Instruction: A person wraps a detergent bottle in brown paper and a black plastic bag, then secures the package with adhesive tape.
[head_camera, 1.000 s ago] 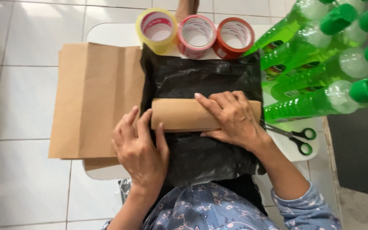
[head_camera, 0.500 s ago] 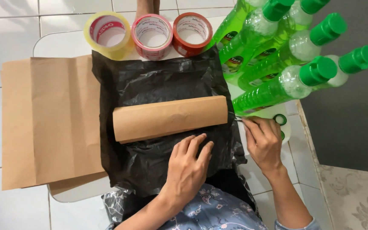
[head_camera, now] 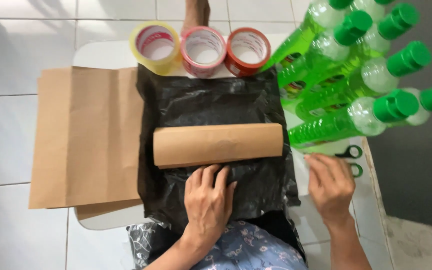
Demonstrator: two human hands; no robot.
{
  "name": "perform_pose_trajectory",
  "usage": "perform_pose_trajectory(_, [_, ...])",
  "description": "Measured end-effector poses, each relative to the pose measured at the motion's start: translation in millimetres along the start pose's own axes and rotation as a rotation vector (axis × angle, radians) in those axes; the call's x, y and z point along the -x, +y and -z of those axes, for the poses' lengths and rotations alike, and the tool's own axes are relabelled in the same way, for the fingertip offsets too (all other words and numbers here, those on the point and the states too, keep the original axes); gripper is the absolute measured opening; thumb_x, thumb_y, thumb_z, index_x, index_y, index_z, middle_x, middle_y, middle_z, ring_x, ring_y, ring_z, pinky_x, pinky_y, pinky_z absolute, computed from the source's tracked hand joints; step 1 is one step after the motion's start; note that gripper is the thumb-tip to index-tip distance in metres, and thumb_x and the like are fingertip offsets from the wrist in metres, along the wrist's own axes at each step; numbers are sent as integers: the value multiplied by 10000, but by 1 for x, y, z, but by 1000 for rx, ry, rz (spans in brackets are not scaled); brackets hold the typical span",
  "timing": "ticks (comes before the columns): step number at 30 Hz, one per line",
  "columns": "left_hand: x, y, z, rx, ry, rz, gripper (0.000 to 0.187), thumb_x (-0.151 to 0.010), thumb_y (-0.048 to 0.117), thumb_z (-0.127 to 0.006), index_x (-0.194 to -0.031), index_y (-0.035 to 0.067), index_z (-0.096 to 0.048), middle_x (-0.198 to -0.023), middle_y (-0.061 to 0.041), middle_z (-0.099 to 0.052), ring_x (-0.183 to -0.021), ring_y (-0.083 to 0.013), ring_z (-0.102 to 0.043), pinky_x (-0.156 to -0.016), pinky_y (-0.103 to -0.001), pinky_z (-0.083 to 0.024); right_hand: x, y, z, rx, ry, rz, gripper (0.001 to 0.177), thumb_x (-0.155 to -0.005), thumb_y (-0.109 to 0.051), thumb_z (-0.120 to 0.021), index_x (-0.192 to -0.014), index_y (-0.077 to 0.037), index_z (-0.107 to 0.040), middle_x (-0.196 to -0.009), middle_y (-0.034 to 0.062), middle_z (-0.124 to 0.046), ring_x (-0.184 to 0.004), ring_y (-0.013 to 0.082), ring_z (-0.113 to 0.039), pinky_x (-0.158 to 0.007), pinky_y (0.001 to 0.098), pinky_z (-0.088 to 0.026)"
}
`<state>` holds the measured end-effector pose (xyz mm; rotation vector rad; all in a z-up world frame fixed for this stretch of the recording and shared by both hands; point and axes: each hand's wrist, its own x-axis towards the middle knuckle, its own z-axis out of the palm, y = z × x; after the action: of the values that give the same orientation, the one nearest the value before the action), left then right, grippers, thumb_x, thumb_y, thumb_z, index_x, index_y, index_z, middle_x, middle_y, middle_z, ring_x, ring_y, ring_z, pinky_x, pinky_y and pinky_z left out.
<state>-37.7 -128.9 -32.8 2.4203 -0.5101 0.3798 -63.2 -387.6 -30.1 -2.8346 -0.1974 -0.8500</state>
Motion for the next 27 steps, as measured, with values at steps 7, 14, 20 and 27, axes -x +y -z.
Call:
perform_pose_trajectory(7, [12,-7,-11,-232,-3,155,483,-840,259,-710,-1232,-10,-630,-1191,-239,-562,-1158,-441,-542,-1042,-533,-415,-92,-77,-36,-133,-330,405,846,-764,-379,-796,-1497,-102,-477,-1536,251,-427,-1300,381,-517,-1092,486,-358])
perform_pose_trajectory(14, [21,-18,-23,-211,-51,186,653,-859,363,-687,-1375,-14,-552,-1369,-315,-489,-1318,-513,-428,-1141,-646,-276,-122,-86,-63,-136,-398,514,983,-623,-307,-859,-1517,-134,-489,-1134,106,-606,-954,268,-590,-948,426,-388])
perform_pose_trajectory(20, [14,-21,-21,-185,-51,182,632,-855,357,-698,-1354,-8,-570,-1304,-289,-519,-1179,-468,-492,-1119,-647,-303,-126,-81,-55,-67,-319,543,844,-665,-300,-829,-1466,-207,-580,-1106,75,-616,-874,242,-598,-833,396,-437])
perform_pose_trajectory(27, [15,-20,-25,-301,-53,172,601,-888,390,-668,-1327,-13,-586,-1209,-254,-579,-1131,-427,-510,-1102,-560,-291,-120,-81,-53,-122,-319,517,838,-640,-279,-837,-1443,-192,-611,-1111,76,-638,-878,237,-597,-836,391,-441])
